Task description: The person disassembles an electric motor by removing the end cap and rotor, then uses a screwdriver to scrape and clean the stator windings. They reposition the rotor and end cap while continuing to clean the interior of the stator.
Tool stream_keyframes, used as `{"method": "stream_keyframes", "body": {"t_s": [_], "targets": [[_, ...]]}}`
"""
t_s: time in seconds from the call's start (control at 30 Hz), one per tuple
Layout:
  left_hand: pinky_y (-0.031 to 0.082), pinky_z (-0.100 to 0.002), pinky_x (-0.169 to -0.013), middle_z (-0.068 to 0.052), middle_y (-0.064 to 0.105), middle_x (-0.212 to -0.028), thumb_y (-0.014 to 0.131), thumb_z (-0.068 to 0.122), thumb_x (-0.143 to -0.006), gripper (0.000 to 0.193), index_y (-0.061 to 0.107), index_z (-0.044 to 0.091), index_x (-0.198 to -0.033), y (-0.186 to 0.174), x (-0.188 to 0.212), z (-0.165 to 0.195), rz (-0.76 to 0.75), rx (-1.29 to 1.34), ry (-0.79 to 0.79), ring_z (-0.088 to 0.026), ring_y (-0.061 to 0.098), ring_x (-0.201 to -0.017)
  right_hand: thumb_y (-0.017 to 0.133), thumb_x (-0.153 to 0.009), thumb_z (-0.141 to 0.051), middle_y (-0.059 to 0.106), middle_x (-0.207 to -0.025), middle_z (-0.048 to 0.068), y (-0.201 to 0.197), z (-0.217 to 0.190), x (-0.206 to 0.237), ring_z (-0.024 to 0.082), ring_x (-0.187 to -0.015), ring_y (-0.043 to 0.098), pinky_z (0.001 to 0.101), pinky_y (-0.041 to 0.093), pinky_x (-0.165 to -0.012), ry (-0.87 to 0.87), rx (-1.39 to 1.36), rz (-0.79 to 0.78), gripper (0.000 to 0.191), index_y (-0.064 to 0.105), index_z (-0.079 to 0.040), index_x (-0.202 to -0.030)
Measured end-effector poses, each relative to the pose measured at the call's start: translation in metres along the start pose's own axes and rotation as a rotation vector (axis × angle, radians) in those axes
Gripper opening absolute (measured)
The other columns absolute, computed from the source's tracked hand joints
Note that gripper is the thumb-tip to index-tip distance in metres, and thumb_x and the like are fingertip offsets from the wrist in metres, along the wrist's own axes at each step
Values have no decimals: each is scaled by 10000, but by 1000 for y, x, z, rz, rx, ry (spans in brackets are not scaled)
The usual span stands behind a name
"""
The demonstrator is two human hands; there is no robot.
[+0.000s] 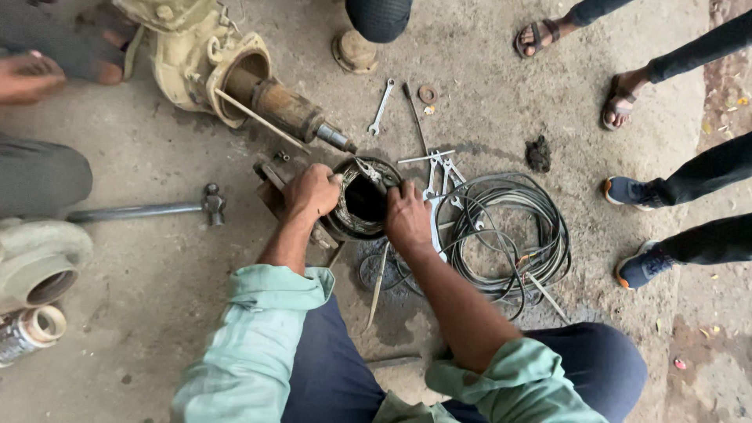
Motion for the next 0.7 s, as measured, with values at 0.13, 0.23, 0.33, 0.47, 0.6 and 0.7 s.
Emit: {"method": "stream_keyframes", "body": {"t_s": [0.13, 0.23, 0.33, 0.47, 0.6, 0.7], "targets": [[512, -494, -930, -190, 723, -1159, 664, 391, -952, 342, 763, 102, -1106, -11, -2, -23, 17, 52, -35, -394, 666, -1113, 588, -931, -226, 569, -1322, 167, -2, 9, -6, 409, -1228, 532, 562, 451, -994, -127, -116, -31, 262, 627, -62, -1131], [509, -495, -904, -213, 717, -1103, 706, 326, -918, 303, 761, 73, -1076, -13, -6, -43, 23, 149, 19, -395, 669, -1070, 530, -970, -181, 528, -1414, 184, -4, 2, -11, 398, -1273, 517, 608, 395, -1110, -301, -1, -13, 224, 653, -93, -1135], [516, -486, -907, -201, 738, -1078, 690, 305, -943, 278, 764, 67, -1066, -12, -8, -57, 10, 179, 55, -379, 695, -1047, 474, -948, -128, 434, -1500, 225, -8, -6, -12, 447, -1325, 448, 676, 330, -1073, -311, 213, -138, 361, 629, -67, -1268], [532, -457, -909, -184, 748, -1080, 697, 299, -933, 266, 764, 73, -1056, -8, -9, -56, 27, 208, 53, -357, 708, -1052, 462, -1019, -178, 324, -1574, 239, -19, -10, -8, 499, -1407, 336, 782, 231, -1093, -298, 376, -294, 304, 613, -47, -1248], [528, -450, -905, -134, 754, -1108, 713, 242, -900, 213, 731, 106, -1062, -11, -11, -51, 81, 278, 30, -341, 695, -1074, 536, -998, -203, 351, -1550, 307, -30, -21, -4, 546, -1367, 366, 818, 308, -1015, -425, 600, -191, 450, 569, 44, -1371], [526, -450, -922, -165, 727, -1145, 743, 193, -896, 291, 646, 95, -1152, -14, -10, -50, 109, 346, 83, -360, 685, -1097, 562, -981, -237, 356, -1536, 327, -34, -35, -6, 548, -1355, 378, 832, 322, -987, -462, 712, -248, 477, 567, 40, -1370]]}}
Point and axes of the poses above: each hand's wrist, its own x-axis away from the middle knuckle, its own y-axis out of the palm, z = x × y, the point moved 1 cm from there along -x, towards the middle knuckle
